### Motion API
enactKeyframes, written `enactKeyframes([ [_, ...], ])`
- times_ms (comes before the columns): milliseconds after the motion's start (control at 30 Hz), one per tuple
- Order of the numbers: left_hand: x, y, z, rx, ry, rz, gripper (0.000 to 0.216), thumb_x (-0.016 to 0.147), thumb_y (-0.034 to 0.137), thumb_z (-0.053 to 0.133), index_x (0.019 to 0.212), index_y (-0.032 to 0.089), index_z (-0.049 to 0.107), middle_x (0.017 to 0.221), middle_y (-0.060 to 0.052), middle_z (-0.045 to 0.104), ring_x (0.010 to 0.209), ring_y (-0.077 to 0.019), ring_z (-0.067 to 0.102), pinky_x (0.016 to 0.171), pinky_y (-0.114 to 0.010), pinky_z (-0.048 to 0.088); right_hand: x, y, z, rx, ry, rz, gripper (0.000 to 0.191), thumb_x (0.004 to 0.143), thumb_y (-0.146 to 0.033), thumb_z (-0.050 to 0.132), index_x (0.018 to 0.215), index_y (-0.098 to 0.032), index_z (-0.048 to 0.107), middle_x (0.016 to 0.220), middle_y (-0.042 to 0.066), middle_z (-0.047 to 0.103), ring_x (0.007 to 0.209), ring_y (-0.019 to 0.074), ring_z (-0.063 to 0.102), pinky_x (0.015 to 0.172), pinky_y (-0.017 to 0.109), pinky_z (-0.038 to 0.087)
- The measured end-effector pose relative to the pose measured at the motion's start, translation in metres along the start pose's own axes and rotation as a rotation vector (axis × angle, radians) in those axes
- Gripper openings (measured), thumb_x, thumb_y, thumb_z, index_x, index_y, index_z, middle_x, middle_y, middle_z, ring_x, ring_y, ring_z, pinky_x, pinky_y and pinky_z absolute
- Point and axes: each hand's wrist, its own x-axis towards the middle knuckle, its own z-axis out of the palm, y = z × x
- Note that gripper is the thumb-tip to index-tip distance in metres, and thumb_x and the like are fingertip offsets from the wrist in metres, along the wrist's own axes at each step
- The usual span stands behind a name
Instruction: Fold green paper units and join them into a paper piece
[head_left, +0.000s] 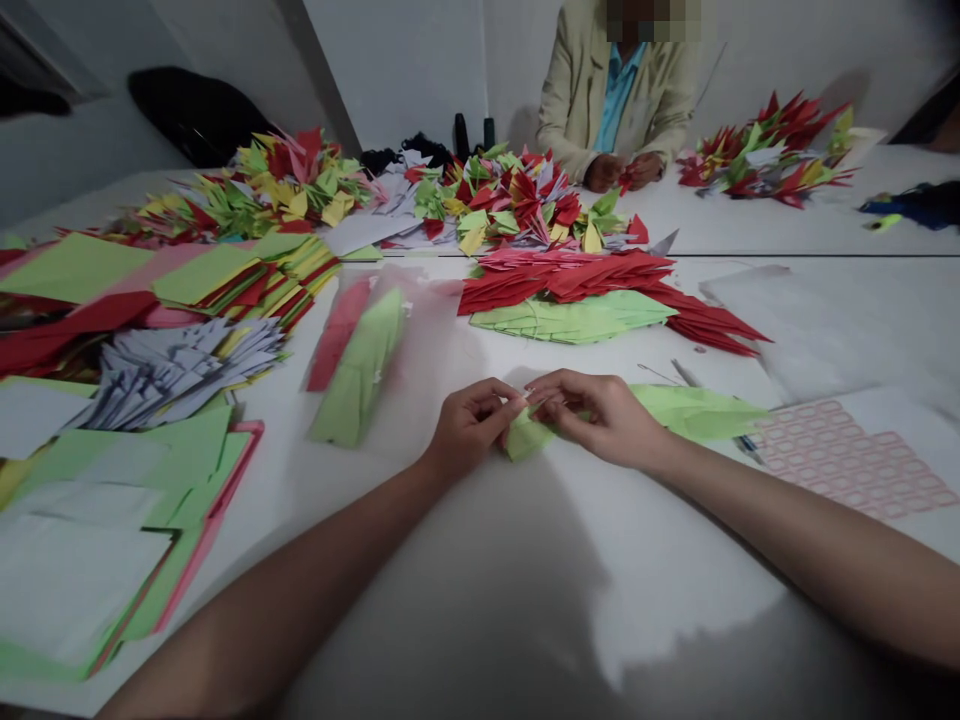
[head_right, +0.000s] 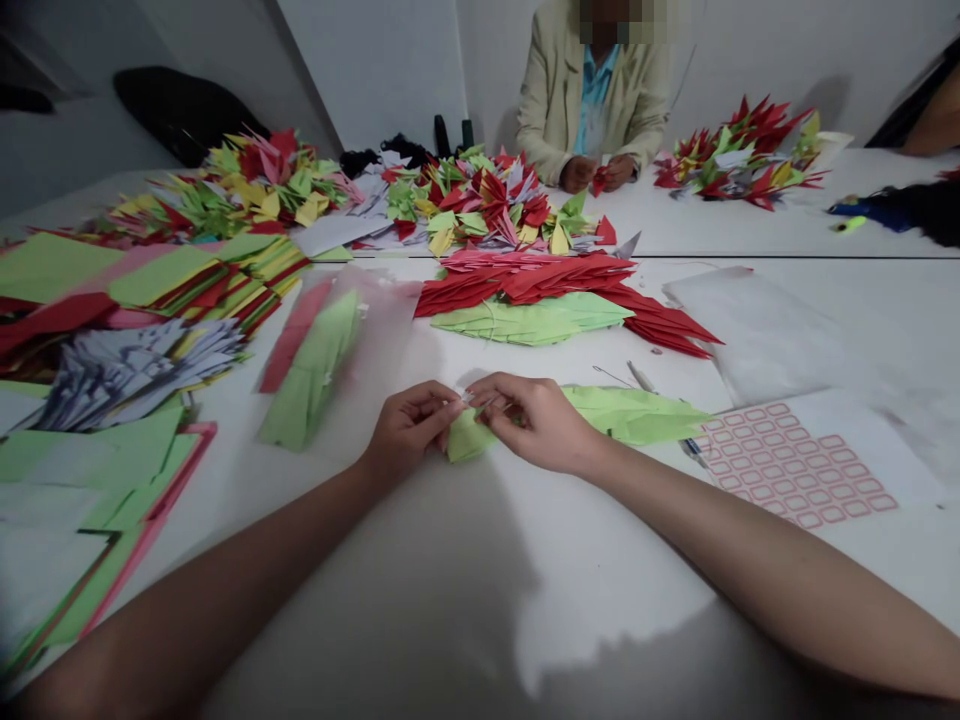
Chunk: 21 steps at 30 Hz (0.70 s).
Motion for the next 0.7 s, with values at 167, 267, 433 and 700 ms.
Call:
enactKeyframes([
  [167, 0.000, -0.001, -0.001, 0.051, -0.046, 0.017, 0.023, 0.082, 0.039, 0.063, 0.081, 0.017, 0.064, 0.048, 0.006, 0.051, 0.041, -0.0050, 0.041, 0.044, -0.017, 0.032, -0.002, 0.003, 0.006, 0.134, 0.036, 0.030, 0.023, 0.088, -0.035, 0.056, 0.103, -0.020, 0.064, 0.090, 0.004, 0.071, 0.078, 0.0144, 0.068, 0.065, 0.024, 0.055],
  [267, -0.001, -0.002, 0.000, 0.060, -0.075, 0.020, 0.022, 0.082, 0.038, 0.065, 0.080, 0.016, 0.063, 0.050, 0.005, 0.052, 0.043, -0.0052, 0.042, 0.045, -0.017, 0.033, -0.002, 0.004, 0.009, 0.143, 0.075, 0.027, 0.022, 0.090, -0.038, 0.053, 0.095, -0.019, 0.064, 0.081, 0.003, 0.069, 0.072, 0.0137, 0.068, 0.060, 0.023, 0.053],
  [433, 0.000, -0.003, 0.002, 0.081, -0.122, -0.002, 0.022, 0.081, 0.038, 0.065, 0.080, 0.016, 0.065, 0.052, 0.003, 0.055, 0.047, -0.0065, 0.048, 0.049, -0.017, 0.038, -0.002, 0.003, 0.008, 0.169, 0.213, 0.016, 0.021, 0.091, -0.041, 0.050, 0.091, -0.020, 0.058, 0.078, 0.003, 0.066, 0.066, 0.0139, 0.066, 0.060, 0.026, 0.055],
  [700, 0.000, 0.002, 0.001, -0.037, -0.110, -0.019, 0.022, 0.078, 0.036, 0.068, 0.076, 0.015, 0.063, 0.061, 0.000, 0.064, 0.044, -0.0051, 0.048, 0.043, -0.016, 0.039, 0.002, 0.013, 0.012, 0.349, 0.188, 0.128, 0.029, 0.087, -0.049, 0.054, 0.092, -0.021, 0.054, 0.084, 0.003, 0.066, 0.062, 0.0137, 0.068, 0.055, 0.025, 0.056],
])
